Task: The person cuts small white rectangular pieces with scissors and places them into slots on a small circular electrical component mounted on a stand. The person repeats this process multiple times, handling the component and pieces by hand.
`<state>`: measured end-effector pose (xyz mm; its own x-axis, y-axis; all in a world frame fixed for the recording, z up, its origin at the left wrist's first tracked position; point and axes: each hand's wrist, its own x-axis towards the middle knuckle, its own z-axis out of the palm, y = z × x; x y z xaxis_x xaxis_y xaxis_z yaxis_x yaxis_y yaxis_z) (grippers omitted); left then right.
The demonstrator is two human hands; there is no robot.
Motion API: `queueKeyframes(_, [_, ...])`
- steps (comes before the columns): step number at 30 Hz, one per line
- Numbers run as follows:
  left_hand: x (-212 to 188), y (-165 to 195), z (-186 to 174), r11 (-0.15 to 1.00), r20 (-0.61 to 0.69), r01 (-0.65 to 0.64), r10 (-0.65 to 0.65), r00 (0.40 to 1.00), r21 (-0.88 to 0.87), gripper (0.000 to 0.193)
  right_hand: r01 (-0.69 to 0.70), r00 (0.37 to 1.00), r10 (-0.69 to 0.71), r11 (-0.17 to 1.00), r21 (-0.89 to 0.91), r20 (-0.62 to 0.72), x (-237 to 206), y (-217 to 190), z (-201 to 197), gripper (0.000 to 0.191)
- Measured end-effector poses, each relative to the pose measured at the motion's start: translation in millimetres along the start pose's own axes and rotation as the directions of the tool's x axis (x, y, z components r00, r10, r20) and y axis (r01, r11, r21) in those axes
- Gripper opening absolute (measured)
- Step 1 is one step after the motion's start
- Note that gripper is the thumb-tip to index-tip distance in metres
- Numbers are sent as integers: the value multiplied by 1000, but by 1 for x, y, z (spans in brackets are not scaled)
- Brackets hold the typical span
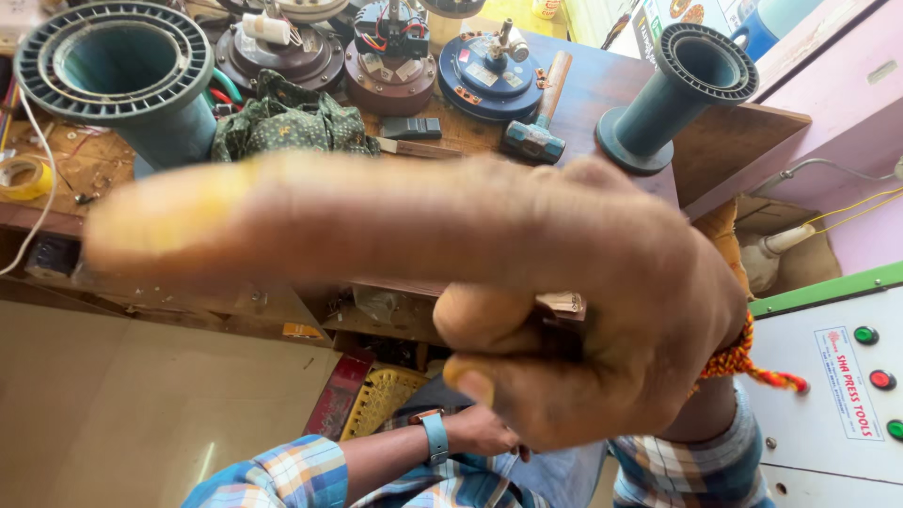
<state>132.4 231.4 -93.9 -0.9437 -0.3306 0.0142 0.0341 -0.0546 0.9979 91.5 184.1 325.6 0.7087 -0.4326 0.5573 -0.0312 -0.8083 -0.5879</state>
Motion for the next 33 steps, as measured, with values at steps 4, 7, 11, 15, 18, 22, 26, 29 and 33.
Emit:
queueKeyframes(4, [4, 2, 4, 966, -21, 19, -25, 999, -259, 11, -61, 997, 60, 998, 28, 43, -15, 17, -2, 69])
queueKeyframes(7, [7, 6, 5, 937, -45, 59, -79, 996, -343, 11, -101, 992, 100, 995, 11, 82, -43, 49, -5, 71])
queueKeyframes(11, [7, 4, 5, 949, -58, 18, -38, 998, -316, 16, -459, 852, 492, 866, -196, 177, -118, 90, 4, 56])
queueKeyframes(15, [6, -4, 10, 982, -66, 0, -13, 998, -190, 13, -768, 629, 777, 621, -155, -4, -212, 123, 16, 56])
queueKeyframes(18, [9, -7, 17, 961, -17, -143, 143, 990, -237, 8, -890, 455, 853, 424, -171, -254, -267, 124, 16, 52])
queueKeyframes(22, [21, -4, 23, 970, 144, 68, -35, 989, -234, 9, -870, 431, 863, 475, 134, -265, -270, 101, 21, 51])
queueKeyframes(26, [34, -4, 29, 967, 139, 125, -96, 986, -224, 11, -172, 985, 171, 978, 120, 12, -195, 72, 45, 31])
queueKeyframes(29, [41, -7, 32, 964, 143, 129, -97, 985, -232, 12, 112, 962, -186, 936, 334, 199, -128, 56, 52, 32])
queueKeyframes(33, [47, -6, 33, 964, 118, 100, -72, 990, -247, 13, 37, 935, -165, 925, 379, 313, -85, 37, 44, 33])
